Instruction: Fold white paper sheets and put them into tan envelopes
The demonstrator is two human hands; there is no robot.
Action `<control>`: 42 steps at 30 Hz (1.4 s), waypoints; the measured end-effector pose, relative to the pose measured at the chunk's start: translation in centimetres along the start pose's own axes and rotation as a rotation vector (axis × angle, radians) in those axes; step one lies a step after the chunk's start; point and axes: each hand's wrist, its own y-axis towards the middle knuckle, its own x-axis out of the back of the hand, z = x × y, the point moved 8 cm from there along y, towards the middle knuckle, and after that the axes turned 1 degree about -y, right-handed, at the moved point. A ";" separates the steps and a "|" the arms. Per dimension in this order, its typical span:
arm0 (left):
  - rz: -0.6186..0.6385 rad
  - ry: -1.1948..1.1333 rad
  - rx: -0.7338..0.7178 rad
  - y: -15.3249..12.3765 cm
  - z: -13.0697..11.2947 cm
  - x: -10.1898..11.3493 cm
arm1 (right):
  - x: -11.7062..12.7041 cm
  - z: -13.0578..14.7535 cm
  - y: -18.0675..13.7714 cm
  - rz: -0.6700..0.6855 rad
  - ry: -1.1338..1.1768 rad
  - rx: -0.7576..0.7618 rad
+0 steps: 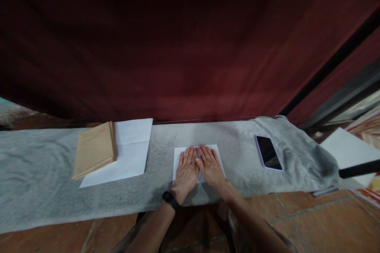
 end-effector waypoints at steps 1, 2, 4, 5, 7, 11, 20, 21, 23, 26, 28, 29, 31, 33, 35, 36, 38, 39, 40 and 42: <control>-0.002 0.002 0.006 0.0 0.1 -0.1 | -0.2 0.0 0.0 -0.001 -0.005 0.002; -0.007 0.006 0.014 0.0 0.3 -0.2 | -0.3 -0.1 -0.1 -0.005 -0.013 0.000; -0.019 0.016 0.037 -0.2 0.8 -0.1 | -0.3 -0.5 -0.2 -0.018 -0.028 -0.011; -0.022 0.019 0.047 -0.3 1.1 -0.1 | -0.2 -0.9 -0.3 -0.025 -0.036 -0.019; -0.028 0.020 0.064 -0.4 1.7 0.1 | 0.0 -1.6 -0.5 -0.034 -0.055 -0.039; -0.048 0.030 0.088 -1.0 2.7 0.5 | 0.3 -3.1 -1.0 -0.040 -0.090 -0.073; -0.046 0.052 0.119 -1.9 4.2 0.9 | 1.9 -6.0 -2.4 -0.089 -0.114 -0.157; -0.043 0.054 0.118 -1.9 4.2 1.0 | 2.2 -6.4 -2.4 -0.088 -0.105 -0.184; -0.042 0.056 0.112 -1.9 4.2 1.1 | 2.5 -7.4 -2.4 -0.078 -0.059 -0.250; -0.037 0.060 0.107 -1.9 4.1 1.1 | 2.5 -8.7 -2.5 -0.039 0.088 -0.365; -0.028 0.061 0.111 -1.9 4.1 1.1 | 2.0 -9.6 -2.6 0.011 0.238 -0.450; -0.023 0.061 0.114 -1.9 4.1 1.1 | 1.7 -9.9 -2.7 0.037 0.313 -0.485; -0.018 0.059 0.122 -1.8 4.1 1.0 | 1.3 -10.4 -2.6 0.077 0.439 -0.527; -0.015 0.058 0.123 -1.8 4.2 1.0 | 1.2 -10.6 -2.4 0.101 0.522 -0.535; -0.015 0.058 0.119 -1.7 4.2 1.0 | 1.2 -10.6 -2.3 0.130 0.594 -0.533; -0.016 0.058 0.119 -1.7 4.2 1.1 | 1.2 -10.5 -2.2 0.151 0.639 -0.532; -0.025 0.053 0.121 -1.7 4.1 1.5 | 1.2 -10.4 -2.3 0.192 0.731 -0.535; -0.033 0.047 0.119 -1.7 4.0 1.7 | 1.3 -10.4 -2.4 0.205 0.773 -0.540; -0.043 0.037 0.113 -1.7 3.7 1.9 | 1.4 -10.6 -2.5 0.211 0.811 -0.549; -0.057 0.007 0.079 -1.8 3.0 2.3 | 1.9 -11.0 -2.6 0.198 0.868 -0.573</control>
